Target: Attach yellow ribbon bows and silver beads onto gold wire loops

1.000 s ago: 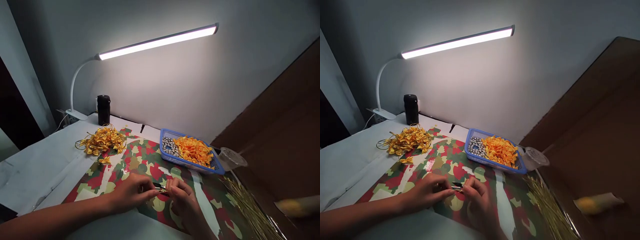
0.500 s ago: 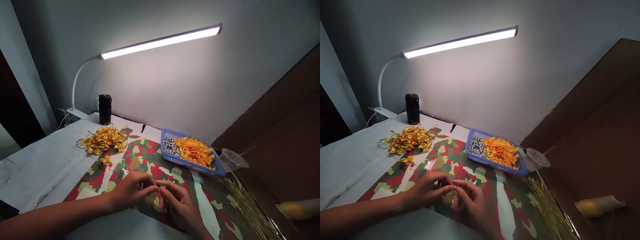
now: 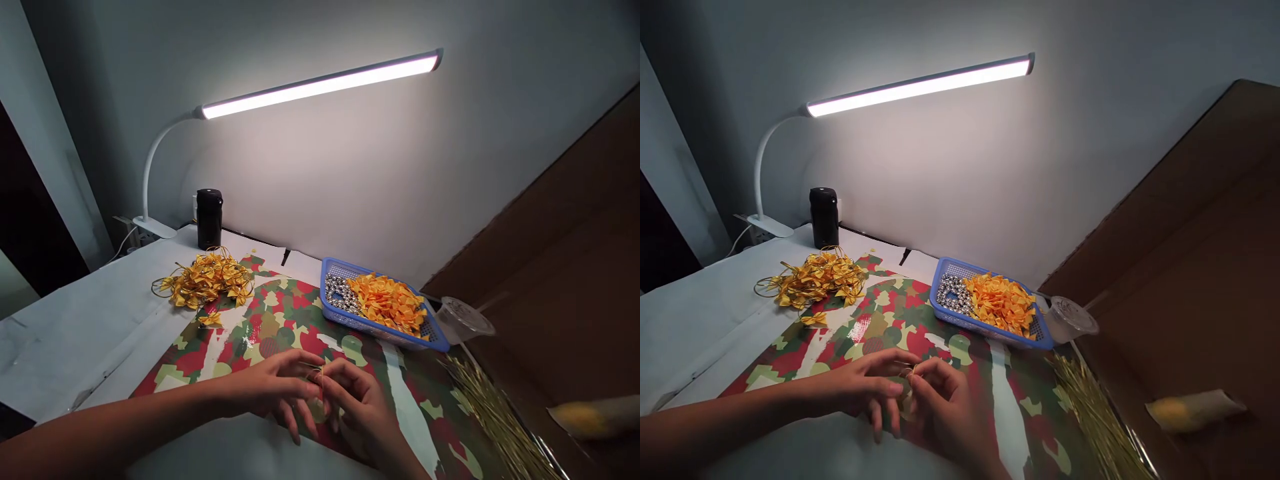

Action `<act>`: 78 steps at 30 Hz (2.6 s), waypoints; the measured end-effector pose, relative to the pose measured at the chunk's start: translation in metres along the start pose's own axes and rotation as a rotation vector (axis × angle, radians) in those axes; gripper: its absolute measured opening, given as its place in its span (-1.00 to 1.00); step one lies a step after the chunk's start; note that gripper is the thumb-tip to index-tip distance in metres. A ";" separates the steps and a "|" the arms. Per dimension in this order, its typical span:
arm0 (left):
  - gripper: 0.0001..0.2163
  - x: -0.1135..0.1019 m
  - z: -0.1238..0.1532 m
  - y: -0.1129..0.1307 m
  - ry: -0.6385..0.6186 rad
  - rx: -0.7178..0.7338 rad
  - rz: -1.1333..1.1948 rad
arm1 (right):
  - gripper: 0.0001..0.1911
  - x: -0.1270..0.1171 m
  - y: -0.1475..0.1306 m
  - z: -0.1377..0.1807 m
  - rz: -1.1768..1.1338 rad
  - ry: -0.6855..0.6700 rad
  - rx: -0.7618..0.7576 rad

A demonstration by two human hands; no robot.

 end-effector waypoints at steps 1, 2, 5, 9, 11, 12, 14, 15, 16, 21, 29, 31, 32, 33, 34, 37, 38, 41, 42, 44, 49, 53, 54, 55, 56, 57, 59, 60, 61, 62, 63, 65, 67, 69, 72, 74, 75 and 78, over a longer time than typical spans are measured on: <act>-0.49 -0.001 0.000 -0.001 0.002 -0.005 0.032 | -0.63 0.000 0.000 0.000 -0.012 0.003 0.005; -0.50 -0.002 -0.001 -0.001 0.011 -0.008 0.047 | -0.63 0.000 -0.001 0.000 -0.024 0.005 0.010; -0.54 -0.003 -0.001 0.001 0.022 -0.010 0.096 | -0.62 0.001 0.000 0.001 -0.064 0.013 0.020; -0.60 0.010 0.000 0.000 -0.097 -0.060 0.138 | -0.62 0.002 0.002 0.001 -0.127 0.026 0.027; -0.61 0.012 0.000 -0.002 -0.108 -0.076 0.126 | -0.61 0.002 0.002 0.001 -0.160 0.030 0.035; -0.60 0.010 -0.001 -0.003 -0.086 -0.077 0.104 | -0.61 0.002 0.002 0.001 -0.177 0.031 0.040; -0.61 0.003 -0.001 -0.005 -0.016 -0.076 0.038 | -0.60 0.002 0.001 0.001 -0.210 0.034 0.053; -0.62 0.000 -0.002 -0.006 0.015 -0.077 0.002 | -0.60 0.002 0.000 0.000 -0.226 0.034 0.058; -0.64 -0.003 -0.002 -0.007 0.037 -0.077 -0.025 | -0.60 0.002 -0.001 0.000 -0.240 0.033 0.064; -0.69 -0.007 -0.003 -0.007 0.054 -0.067 -0.051 | -0.63 0.000 -0.007 0.000 -0.316 0.044 0.062; -0.65 -0.003 -0.002 -0.002 0.015 -0.036 0.023 | -0.71 -0.006 -0.009 0.002 -0.388 0.056 0.043; -0.67 -0.004 -0.003 -0.003 0.009 -0.039 0.025 | -0.73 -0.006 -0.008 0.002 -0.412 0.053 0.049; -0.68 -0.005 -0.003 -0.004 0.008 -0.042 0.023 | -0.74 -0.006 -0.008 0.002 -0.425 0.050 0.054; -0.69 -0.007 -0.003 -0.005 0.008 -0.043 0.020 | -0.74 -0.005 -0.008 0.003 -0.439 0.046 0.061; -0.70 -0.008 -0.004 -0.007 0.009 -0.045 0.016 | -0.74 -0.004 -0.008 0.003 -0.453 0.042 0.067; -0.71 -0.010 -0.005 -0.009 0.022 -0.053 0.001 | -0.71 -0.003 -0.008 0.004 -0.487 0.031 0.078; -0.71 -0.011 -0.005 -0.009 0.029 -0.055 -0.003 | -0.71 -0.003 -0.008 0.004 -0.495 0.027 0.079; -0.70 -0.010 -0.003 -0.007 0.046 -0.058 -0.017 | -0.71 -0.002 -0.007 0.005 -0.505 0.003 0.081; -0.69 -0.010 -0.003 -0.006 0.048 -0.060 -0.022 | -0.72 -0.002 -0.006 0.005 -0.511 -0.008 0.077; -0.67 -0.007 -0.001 -0.004 0.052 -0.068 -0.033 | -0.71 -0.001 -0.006 0.005 -0.527 -0.024 0.069; -0.63 -0.004 0.000 -0.001 0.062 -0.077 -0.054 | -0.68 -0.004 -0.004 0.006 -0.525 0.011 0.057; -0.64 -0.005 0.000 -0.003 0.060 -0.091 -0.069 | -0.66 -0.006 -0.005 0.007 -0.481 0.030 0.046; -0.65 -0.005 0.000 -0.004 0.053 -0.097 -0.073 | -0.67 -0.006 -0.006 0.008 -0.470 0.028 0.045; -0.66 -0.005 0.000 -0.004 0.044 -0.104 -0.078 | -0.69 -0.006 -0.006 0.008 -0.458 0.024 0.043; -0.66 -0.004 0.000 -0.004 0.035 -0.108 -0.082 | -0.70 -0.006 -0.006 0.008 -0.446 0.017 0.041; -0.67 -0.003 0.001 -0.004 0.025 -0.110 -0.086 | -0.72 -0.006 -0.007 0.008 -0.433 0.011 0.036; -0.68 -0.001 0.002 -0.003 0.003 -0.112 -0.101 | -0.73 -0.007 -0.006 0.007 -0.407 -0.006 0.022; -0.68 0.000 0.002 -0.002 -0.015 -0.117 -0.111 | -0.74 -0.007 -0.006 0.007 -0.398 -0.011 0.015; -0.68 0.002 0.003 -0.003 -0.038 -0.128 -0.115 | -0.73 -0.006 -0.006 0.007 -0.392 -0.019 0.011; -0.67 0.004 0.003 -0.004 -0.065 -0.142 -0.107 | -0.72 -0.005 -0.005 0.006 -0.384 -0.029 0.010; -0.65 0.007 0.003 -0.005 -0.091 -0.158 -0.087 | -0.70 -0.003 -0.005 0.006 -0.372 -0.042 0.008; -0.63 0.011 0.003 -0.007 -0.129 -0.176 -0.022 | -0.69 0.003 -0.006 0.006 -0.339 -0.076 0.001; -0.62 0.012 0.003 -0.007 -0.141 -0.180 0.025 | -0.68 0.010 -0.008 0.005 -0.306 -0.105 -0.010; -0.66 0.013 0.002 -0.007 -0.137 -0.165 0.026 | -0.67 0.014 -0.007 0.004 -0.286 -0.126 -0.018; -0.71 0.010 0.001 -0.004 -0.089 -0.106 -0.029 | -0.65 0.018 -0.003 0.003 -0.248 -0.162 -0.026; -0.70 0.008 0.001 -0.003 -0.041 -0.061 -0.081 | -0.67 0.018 0.001 0.003 -0.221 -0.180 -0.035; -0.69 0.006 0.001 -0.002 -0.015 -0.039 -0.112 | -0.67 0.017 0.002 0.004 -0.211 -0.184 -0.042; -0.66 0.004 0.001 0.000 0.038 0.017 -0.191 | -0.66 0.013 0.005 0.004 -0.192 -0.181 -0.069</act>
Point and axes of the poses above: each hand's wrist, its own z-axis away from the middle knuckle, its own x-axis out of the palm, y = z × x, the point moved 8 cm from there along -z, towards the middle knuckle, and after that the axes turned 1 degree about -y, right-handed, at the moved point
